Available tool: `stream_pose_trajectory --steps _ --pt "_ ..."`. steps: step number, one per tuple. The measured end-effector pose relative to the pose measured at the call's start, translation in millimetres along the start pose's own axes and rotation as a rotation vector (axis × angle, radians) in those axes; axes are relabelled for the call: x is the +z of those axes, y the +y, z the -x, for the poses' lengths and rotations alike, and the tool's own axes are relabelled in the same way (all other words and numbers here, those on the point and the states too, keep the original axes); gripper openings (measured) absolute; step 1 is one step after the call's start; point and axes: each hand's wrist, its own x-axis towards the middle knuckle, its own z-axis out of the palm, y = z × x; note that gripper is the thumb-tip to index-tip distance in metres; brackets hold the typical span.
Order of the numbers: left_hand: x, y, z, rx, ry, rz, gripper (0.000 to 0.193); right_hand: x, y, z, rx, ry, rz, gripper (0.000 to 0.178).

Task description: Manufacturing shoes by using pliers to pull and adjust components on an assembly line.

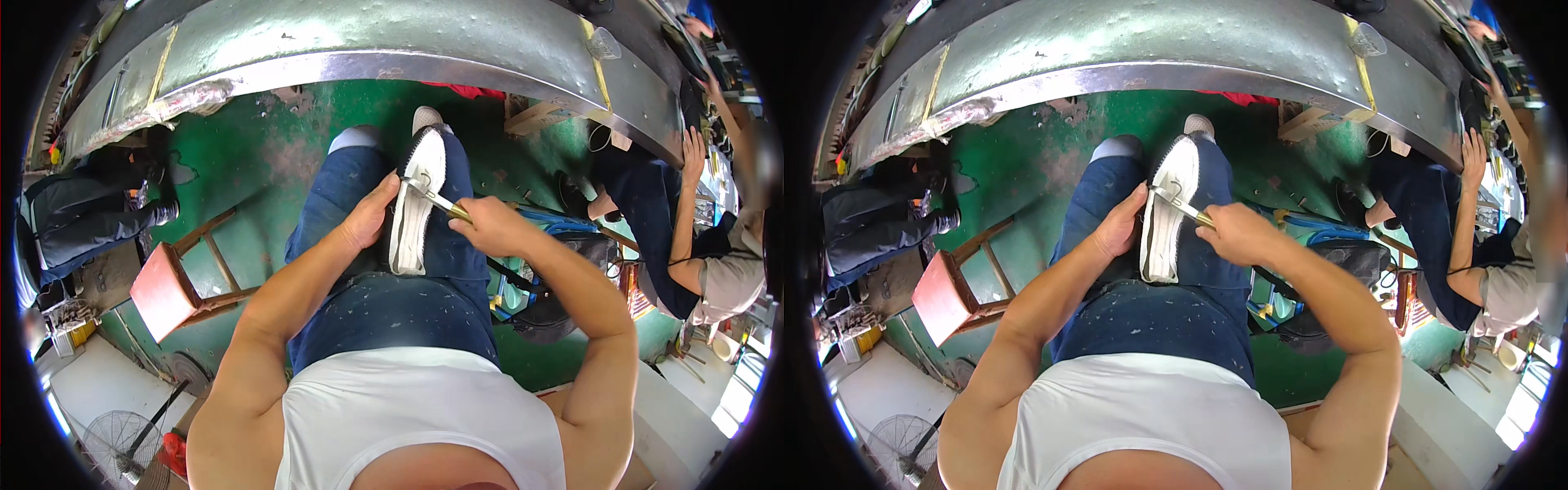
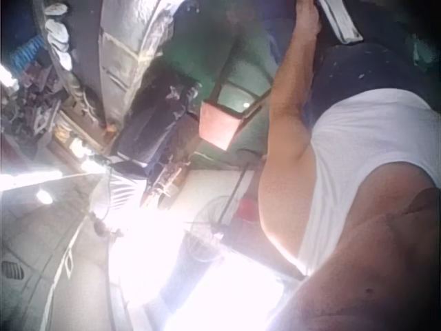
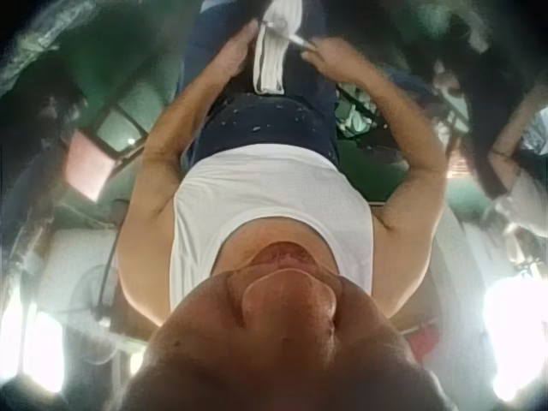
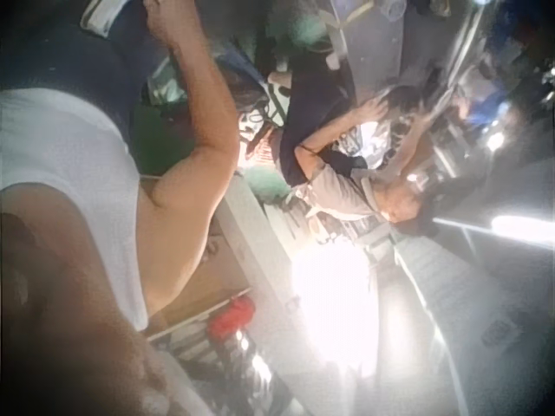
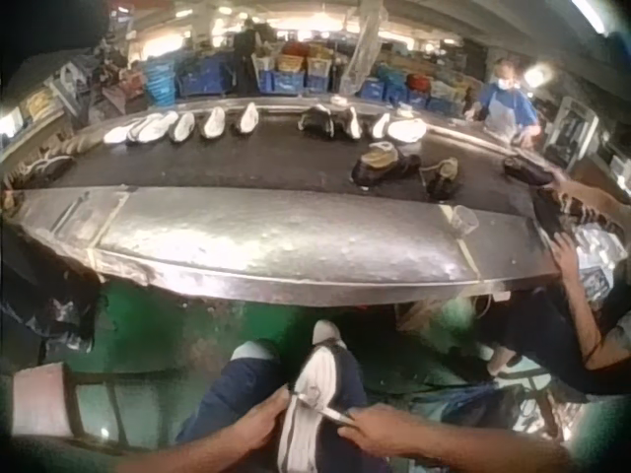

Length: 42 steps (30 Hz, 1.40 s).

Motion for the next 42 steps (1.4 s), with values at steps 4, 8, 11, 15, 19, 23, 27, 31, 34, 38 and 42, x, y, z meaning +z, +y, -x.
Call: stream_pose_trajectory --steps 4,8,11,15,19,23,27,31,34,38,42 --pt "6 6 -4 0.122 0.032 -0.161 0.066 75 -5 1 0.102 0.322 -0.350 0.031" --pt "11 16 -13 0.125 0.057 -0.263 0.067 82 1 -2 0.152 0.325 -0.553 0.032" --pt "21 22 -11 0.107 0.068 -0.232 0.065 47 6 11 0.017 0.423 -0.106 0.037" --pt "21 16 -14 0.058 0.097 -0.190 0.059 28 0 4 0.182 0.078 -0.371 0.026" --pt "27 3 -18 0.129 0.170 -0.261 0.056 89 9 -6 0.223 0.144 -1.036 0.025" --pt "34 12 -21 0.074 0.249 -0.325 0.056 88 38 -7 0.191 -0.074 -1.496 0.027" --pt "38 17 -25 0.008 0.271 -0.396 0.055 59 64 6 0.077 -0.310 -1.621 0.042" --pt "41 22 -29 -0.038 0.286 -0.484 0.048 21 44 17 0.170 0.002 -1.072 0.040" --pt "41 19 -30 -0.021 0.243 -0.536 0.059 15 27 2 0.076 0.338 -0.691 0.045" --pt "45 31 -25 -0.070 0.223 -0.565 0.061 7 34 -14 0.006 0.260 -0.206 0.039" --pt "38 32 -27 -0.103 0.133 -0.606 0.059 10 28 -7 -0.073 0.317 -0.325 0.039"
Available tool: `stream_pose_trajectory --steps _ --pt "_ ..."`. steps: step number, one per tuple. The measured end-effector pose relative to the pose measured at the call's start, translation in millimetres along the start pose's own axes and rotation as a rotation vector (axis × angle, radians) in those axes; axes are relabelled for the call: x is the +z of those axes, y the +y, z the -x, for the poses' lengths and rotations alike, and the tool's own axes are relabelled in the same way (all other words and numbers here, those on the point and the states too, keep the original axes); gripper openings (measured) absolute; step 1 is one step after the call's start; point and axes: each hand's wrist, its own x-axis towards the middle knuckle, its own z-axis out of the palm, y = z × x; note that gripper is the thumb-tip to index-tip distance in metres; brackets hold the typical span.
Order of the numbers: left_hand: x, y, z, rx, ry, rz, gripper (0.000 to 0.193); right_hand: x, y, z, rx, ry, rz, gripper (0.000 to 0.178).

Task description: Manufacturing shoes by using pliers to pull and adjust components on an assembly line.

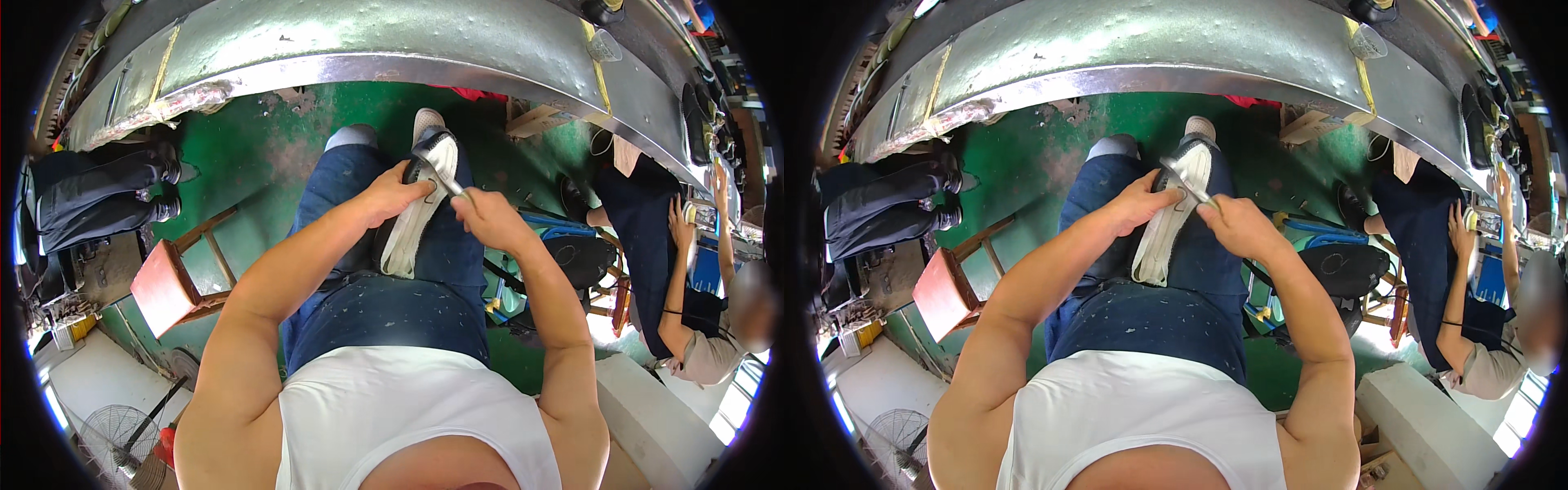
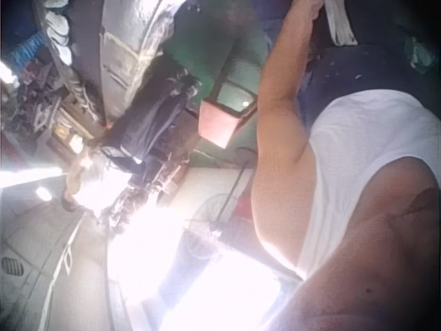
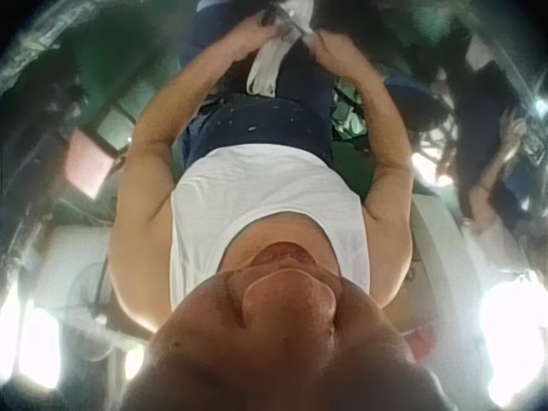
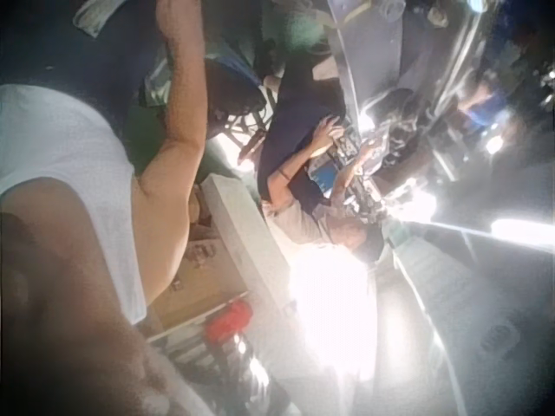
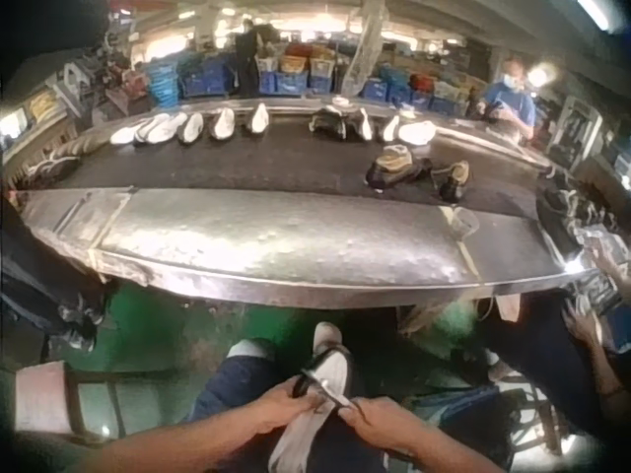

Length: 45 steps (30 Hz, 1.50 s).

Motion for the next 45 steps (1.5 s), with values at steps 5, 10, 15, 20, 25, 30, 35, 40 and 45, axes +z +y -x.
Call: stream_pose_trajectory --steps 5,10,15,20,25,30,35,40,45 --pt "-14 18 7 -0.143 -0.130 0.051 0.057 -10 -7 19 0.323 -0.133 -0.124 0.033" --pt "-24 10 -1 -0.128 -0.204 0.067 0.056 8 -10 61 0.202 -0.361 0.030 0.035" --pt "-17 11 -3 -0.119 -0.224 -0.002 0.054 36 -37 56 -0.217 -0.108 0.624 0.040" --pt "-16 0 -1 -0.163 -0.182 -0.033 0.057 22 -82 29 -0.072 -0.403 0.905 0.025" --pt "-30 -11 23 -0.134 -0.222 0.179 0.072 32 -31 21 -0.090 -0.414 0.564 0.025" --pt "-44 -10 13 0.001 -0.433 0.292 0.085 57 -2 37 -0.024 -0.183 0.226 0.026" --pt "-9 -24 14 0.167 -0.213 -0.103 0.079 56 -2 71 0.003 -0.150 0.378 0.033" --pt "-4 -31 11 0.102 -0.153 -0.119 0.079 68 -11 85 -0.057 -0.031 0.471 0.032" --pt "-9 -37 11 0.127 -0.089 -0.146 0.073 78 -15 98 -0.147 -0.026 0.670 0.024"
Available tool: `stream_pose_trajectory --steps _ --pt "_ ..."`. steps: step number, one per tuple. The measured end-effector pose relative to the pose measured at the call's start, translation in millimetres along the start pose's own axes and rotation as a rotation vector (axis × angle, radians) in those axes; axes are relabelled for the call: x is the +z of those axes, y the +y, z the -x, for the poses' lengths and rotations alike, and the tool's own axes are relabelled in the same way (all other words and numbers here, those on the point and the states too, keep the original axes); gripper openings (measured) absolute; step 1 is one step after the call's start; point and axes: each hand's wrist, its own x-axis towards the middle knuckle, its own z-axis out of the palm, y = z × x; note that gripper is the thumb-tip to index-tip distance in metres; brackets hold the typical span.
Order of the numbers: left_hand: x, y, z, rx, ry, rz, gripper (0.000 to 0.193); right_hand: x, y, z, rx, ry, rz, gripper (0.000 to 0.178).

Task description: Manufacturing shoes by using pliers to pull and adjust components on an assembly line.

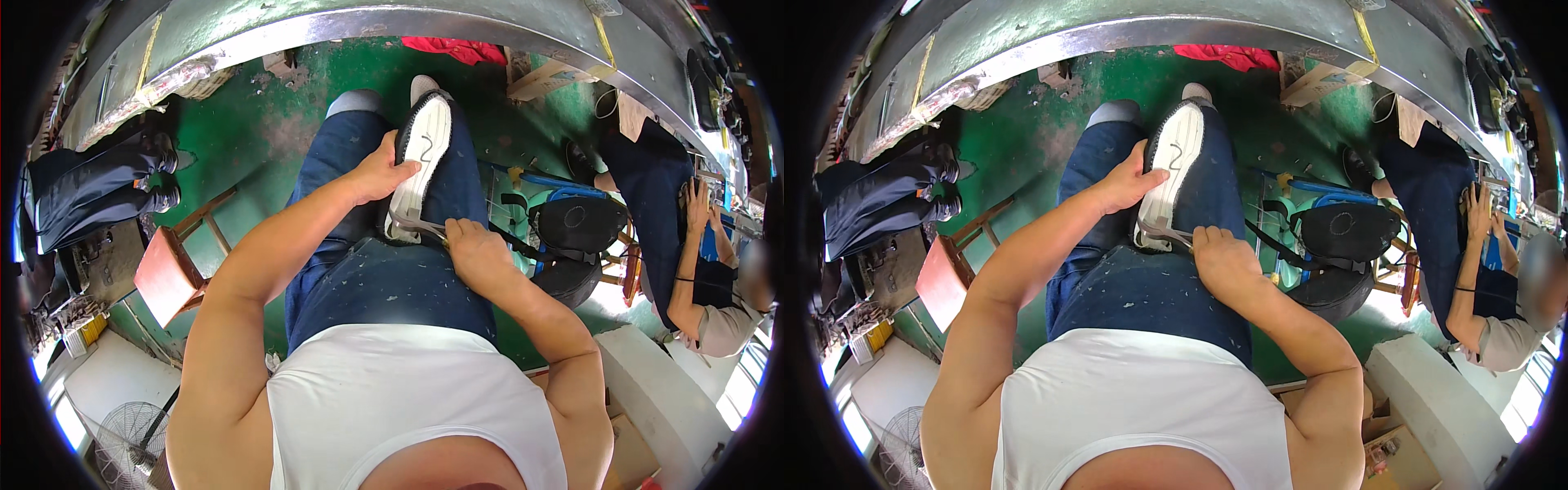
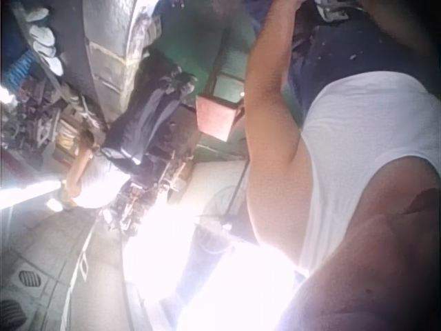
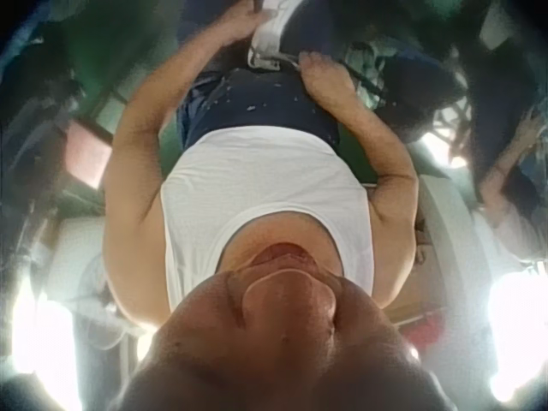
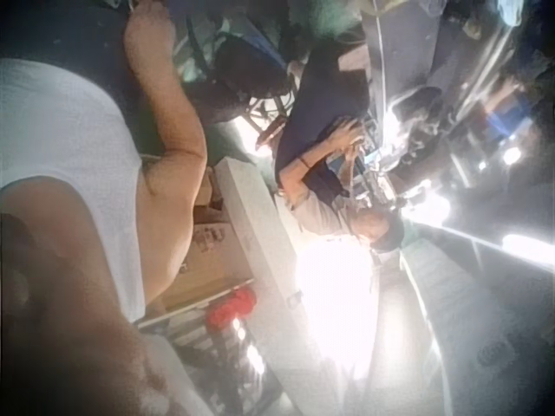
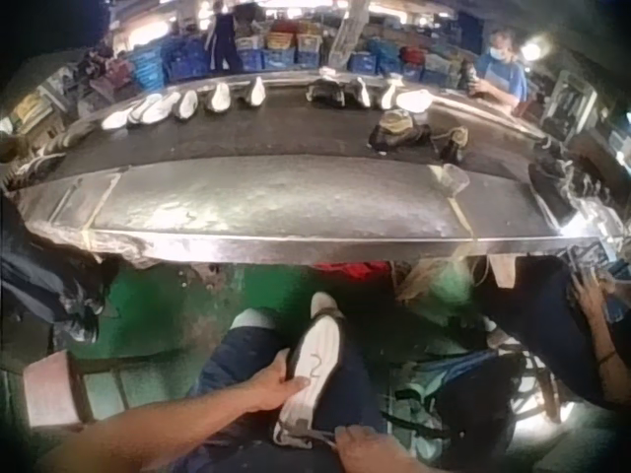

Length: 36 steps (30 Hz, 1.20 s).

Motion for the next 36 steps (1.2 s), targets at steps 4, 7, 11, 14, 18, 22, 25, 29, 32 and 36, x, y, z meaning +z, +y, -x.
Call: stream_pose_trajectory --steps 4,7,11,14,18,22,25,29,32,36 --pt "6 -11 7 0.123 0.127 -0.199 0.073 7 13 11 0.106 -0.172 -0.296 0.023" --pt "22 -12 19 0.193 0.171 -0.295 0.081 7 20 12 0.179 -0.256 -0.427 0.025" --pt "9 -73 50 0.077 -0.025 -0.195 0.094 10 27 14 0.104 -0.244 -0.454 0.024" --pt "22 -37 62 0.044 0.014 0.019 0.101 -36 33 9 0.127 -0.523 -0.619 0.027" --pt "25 -42 56 0.197 0.059 -0.373 0.122 -27 10 -5 0.237 0.008 -0.724 0.034" --pt "12 -32 60 0.201 0.014 -0.651 0.135 7 23 -24 0.249 -0.126 -0.549 0.039" --pt "5 -2 30 0.303 0.123 -0.565 0.114 11 34 -16 0.328 -0.082 -0.865 0.033" --pt "-19 -1 -26 0.057 0.130 0.006 0.061 49 49 -7 0.446 -0.010 -1.180 0.033" --pt "-41 79 10 -0.011 -0.046 0.133 0.057 64 69 -7 0.434 -0.005 -1.466 0.037" --pt "-122 174 53 0.101 0.090 -0.061 0.080 48 81 -23 0.449 -0.094 -1.633 0.039"
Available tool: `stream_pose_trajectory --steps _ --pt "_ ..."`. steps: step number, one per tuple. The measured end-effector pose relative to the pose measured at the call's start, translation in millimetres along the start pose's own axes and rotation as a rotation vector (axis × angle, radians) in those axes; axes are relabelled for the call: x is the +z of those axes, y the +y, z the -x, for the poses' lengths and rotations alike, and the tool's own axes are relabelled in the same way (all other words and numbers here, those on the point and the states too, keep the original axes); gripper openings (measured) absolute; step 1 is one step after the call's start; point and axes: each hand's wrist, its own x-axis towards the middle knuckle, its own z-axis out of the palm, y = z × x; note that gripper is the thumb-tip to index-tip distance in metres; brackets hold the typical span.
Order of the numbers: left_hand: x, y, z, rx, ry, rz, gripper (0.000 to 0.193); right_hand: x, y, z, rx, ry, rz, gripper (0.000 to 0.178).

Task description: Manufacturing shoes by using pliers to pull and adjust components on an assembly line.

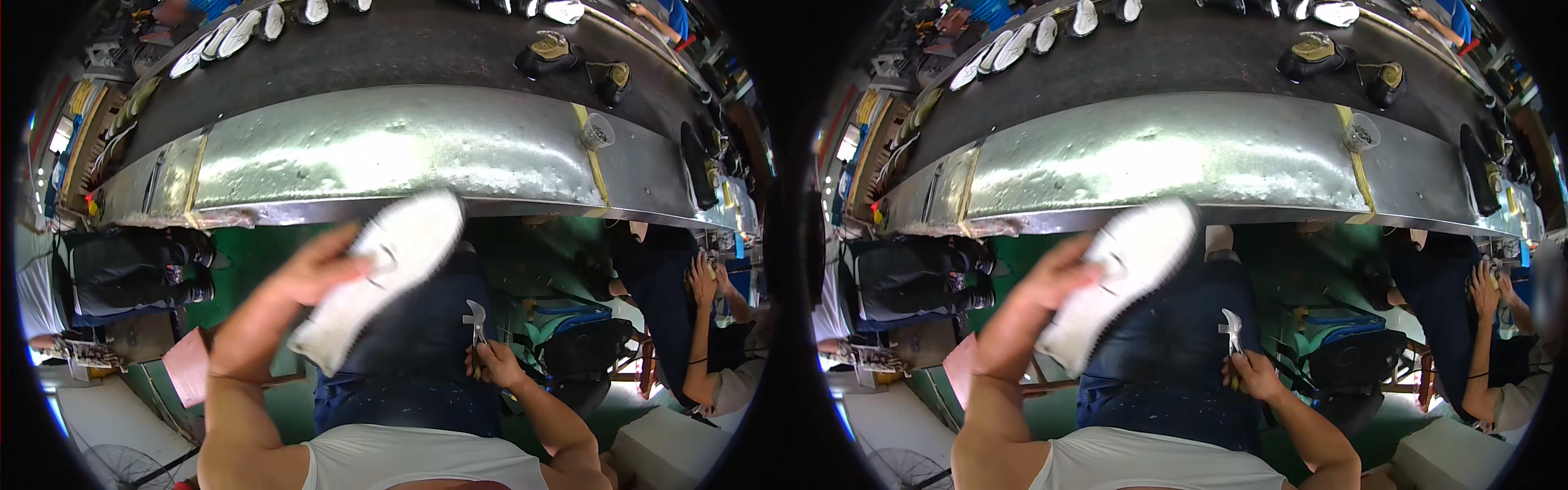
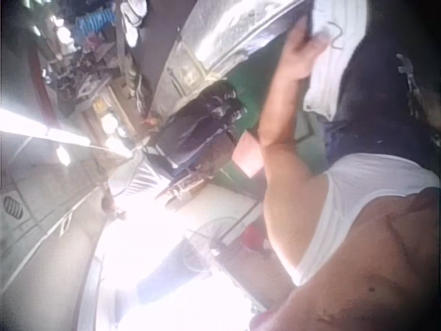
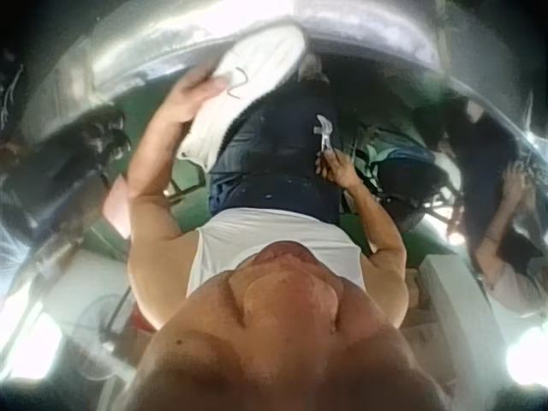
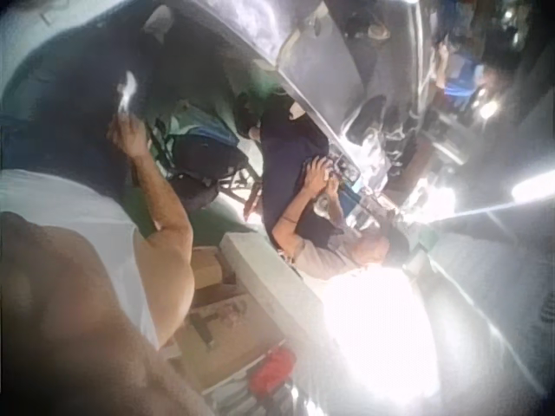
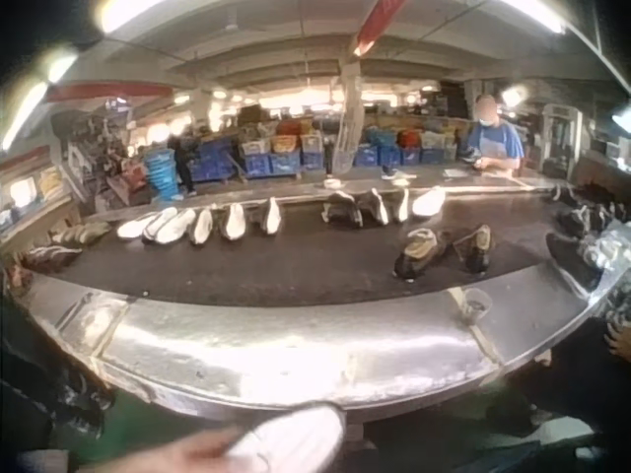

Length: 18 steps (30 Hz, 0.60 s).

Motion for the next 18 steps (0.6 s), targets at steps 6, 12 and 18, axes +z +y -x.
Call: stream_pose_trajectory --steps 6,12,18 --pt "-104 185 -139 0.491 0.374 -1.171 0.082 -17 -27 -24 0.078 -0.047 0.045 0.049" --pt "-223 162 -279 0.605 0.673 -2.308 0.068 -28 -56 -49 0.134 -0.093 0.025 0.047" --pt "-215 189 -330 -0.059 0.565 -1.842 0.061 -49 -81 -79 0.156 -0.062 -0.055 0.046"
